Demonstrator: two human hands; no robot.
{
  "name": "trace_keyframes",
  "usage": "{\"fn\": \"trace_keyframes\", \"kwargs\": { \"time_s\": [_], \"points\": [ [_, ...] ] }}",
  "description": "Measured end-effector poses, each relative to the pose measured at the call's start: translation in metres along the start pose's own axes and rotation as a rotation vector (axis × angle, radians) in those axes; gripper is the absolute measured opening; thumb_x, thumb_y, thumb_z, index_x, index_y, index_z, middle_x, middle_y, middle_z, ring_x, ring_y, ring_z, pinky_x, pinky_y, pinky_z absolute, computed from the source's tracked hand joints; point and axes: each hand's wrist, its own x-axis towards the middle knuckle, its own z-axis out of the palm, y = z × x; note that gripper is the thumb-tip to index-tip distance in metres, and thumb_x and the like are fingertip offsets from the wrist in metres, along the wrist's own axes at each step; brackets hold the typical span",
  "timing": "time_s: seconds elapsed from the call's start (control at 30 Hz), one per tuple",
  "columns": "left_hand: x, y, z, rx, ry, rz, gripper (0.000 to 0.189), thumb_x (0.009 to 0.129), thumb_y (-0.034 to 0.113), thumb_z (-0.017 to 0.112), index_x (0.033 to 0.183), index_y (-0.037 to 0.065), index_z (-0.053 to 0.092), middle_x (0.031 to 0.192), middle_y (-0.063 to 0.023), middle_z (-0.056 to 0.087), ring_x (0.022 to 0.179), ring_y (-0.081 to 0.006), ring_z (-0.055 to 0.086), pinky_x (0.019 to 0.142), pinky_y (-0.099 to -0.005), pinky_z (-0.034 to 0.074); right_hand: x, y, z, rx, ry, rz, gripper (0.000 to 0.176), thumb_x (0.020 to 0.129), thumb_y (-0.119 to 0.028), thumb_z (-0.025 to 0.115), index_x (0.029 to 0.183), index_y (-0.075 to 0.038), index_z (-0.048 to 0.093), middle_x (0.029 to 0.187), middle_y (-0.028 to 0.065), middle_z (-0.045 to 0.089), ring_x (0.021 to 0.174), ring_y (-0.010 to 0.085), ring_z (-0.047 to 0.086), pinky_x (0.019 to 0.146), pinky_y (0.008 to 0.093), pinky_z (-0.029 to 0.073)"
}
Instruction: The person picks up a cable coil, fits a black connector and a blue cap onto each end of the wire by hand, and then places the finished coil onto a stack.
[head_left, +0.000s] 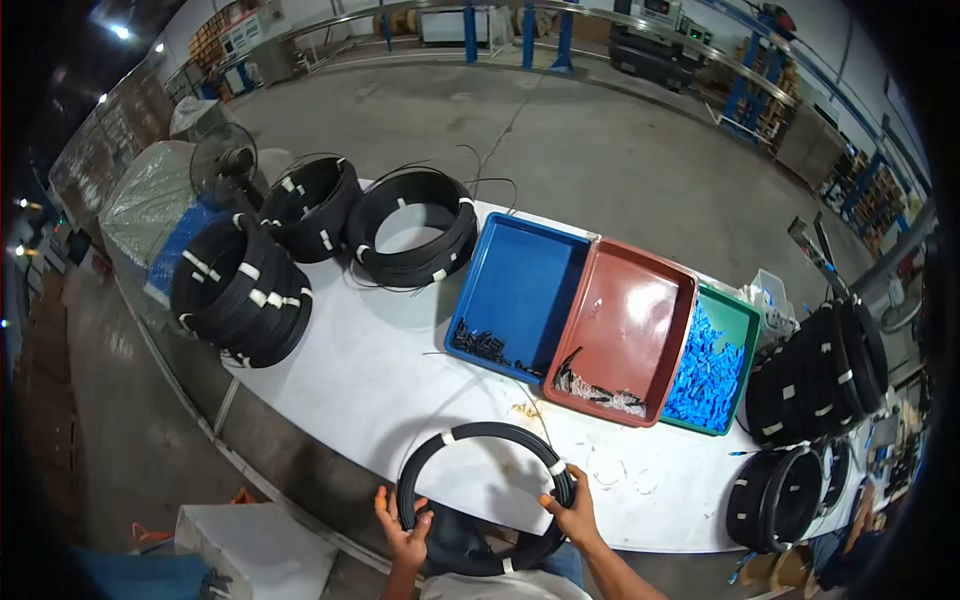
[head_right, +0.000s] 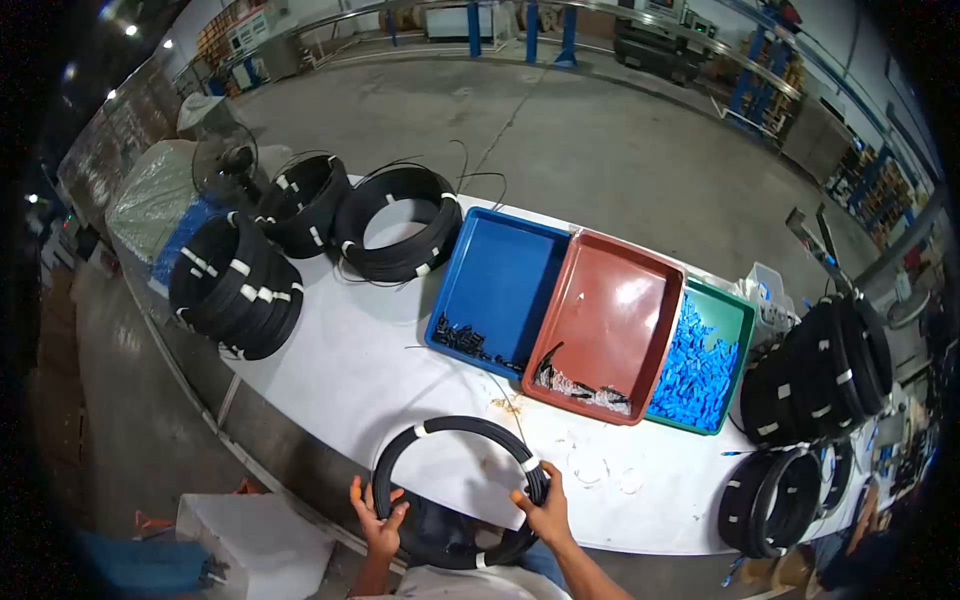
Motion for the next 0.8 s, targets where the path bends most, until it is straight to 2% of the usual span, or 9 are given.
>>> {"fn": "trace_keyframes", "kwargs": {
  "time_s": [0.03,0.07,0.1,0.17,0.2,0.37,0.57,0.63,0.8],
  "points": [
    [0.002,-0.017,-0.005,0.012,-0.062,0.017,0.097,0.084,0.003,0.073,0.156,0.008,0.008,0.151,-0.0218,0.035,0.124,-0.0285,0.052,0.103,-0.0403,0.046,-0.001,0.014,0.003,-0.024,0.051,-0.050,0.073,0.081,-0.007,0.080,0.141,-0.008,0.037,0.094,0.0066,0.058,0.082,0.0153,0.060,0.073,0.0298,0.052],
    [0.001,-0.036,-0.013,0.093,-0.087,0.031,0.093,0.083,0.000,0.069,0.155,0.002,0.010,0.156,-0.0226,0.029,0.143,-0.0323,0.033,0.119,-0.0426,0.022,-0.003,0.029,-0.001,-0.057,0.064,0.028,0.071,0.083,-0.006,0.078,0.141,-0.006,0.037,0.097,0.0061,0.059,0.087,0.0143,0.058,0.080,0.0287,0.049],
    [0.001,-0.041,-0.010,0.094,-0.095,0.003,0.093,0.083,0.000,0.069,0.155,0.002,0.010,0.156,-0.0226,0.029,0.143,-0.0323,0.033,0.119,-0.0426,0.022,-0.003,0.054,0.000,-0.061,0.104,-0.049,0.074,0.083,-0.010,0.076,0.144,-0.004,0.035,0.090,0.0072,0.059,0.080,0.0154,0.057,0.074,0.0293,0.049],
    [0.002,-0.037,-0.004,0.226,-0.159,0.058,0.089,0.083,-0.002,0.064,0.155,-0.003,0.012,0.159,-0.0239,0.024,0.150,-0.0326,0.020,0.121,-0.0424,0.013,-0.017,0.078,-0.002,-0.083,0.140,-0.038,0.076,0.083,-0.006,0.073,0.146,-0.004,0.031,0.097,0.0098,0.055,0.083,0.0162,0.056,0.074,0.0292,0.048],
    [0.002,-0.048,-0.008,0.249,-0.194,0.148,0.091,0.076,-0.013,0.057,0.155,-0.003,0.013,0.162,-0.0190,0.020,0.152,-0.0303,0.018,0.120,-0.0396,0.014,-0.017,0.081,-0.002,-0.092,0.172,-0.068,0.079,0.083,-0.002,0.070,0.149,-0.004,0.027,0.103,0.0124,0.052,0.085,0.0171,0.054,0.074,0.0291,0.047],
    [-0.004,-0.044,0.024,0.252,-0.220,0.098,0.088,0.078,-0.011,0.057,0.155,-0.003,0.016,0.162,-0.0196,0.021,0.151,-0.0310,0.020,0.121,-0.0401,0.014,-0.036,0.081,-0.019,0.014,0.260,-0.084,0.084,0.082,0.009,0.062,0.152,-0.012,0.021,0.114,0.0127,0.042,0.086,0.0156,0.054,0.070,0.0268,0.047],
    [-0.001,-0.064,0.049,0.245,-0.412,0.281,0.086,0.075,-0.015,0.055,0.154,-0.003,0.021,0.160,-0.0223,0.026,0.151,-0.0315,0.021,0.121,-0.0386,0.013,-0.061,0.108,-0.047,0.116,0.315,-0.162,0.083,0.085,0.005,0.065,0.153,-0.016,0.020,0.119,0.0154,0.041,0.093,0.0166,0.055,0.074,0.0279,0.049],
    [-0.001,-0.062,0.060,0.229,-0.411,0.233,0.093,0.067,-0.026,0.052,0.153,-0.001,0.025,0.160,-0.0205,0.028,0.151,-0.0303,0.022,0.121,-0.0377,0.016,-0.071,0.120,-0.054,0.104,0.327,-0.204,0.083,0.086,-0.004,0.069,0.152,-0.014,0.021,0.119,0.0152,0.042,0.100,0.0186,0.050,0.084,0.0312,0.046],
    [0.008,-0.083,0.075,0.191,-0.435,0.251,0.093,0.067,-0.026,0.054,0.152,0.004,0.030,0.159,-0.0193,0.030,0.150,-0.0298,0.024,0.120,-0.0365,0.019,-0.077,0.150,-0.060,0.136,0.440,-0.270,0.079,0.084,-0.006,0.071,0.149,-0.011,0.026,0.115,0.0137,0.042,0.095,0.0183,0.047,0.083,0.0311,0.045]
  ]
}}
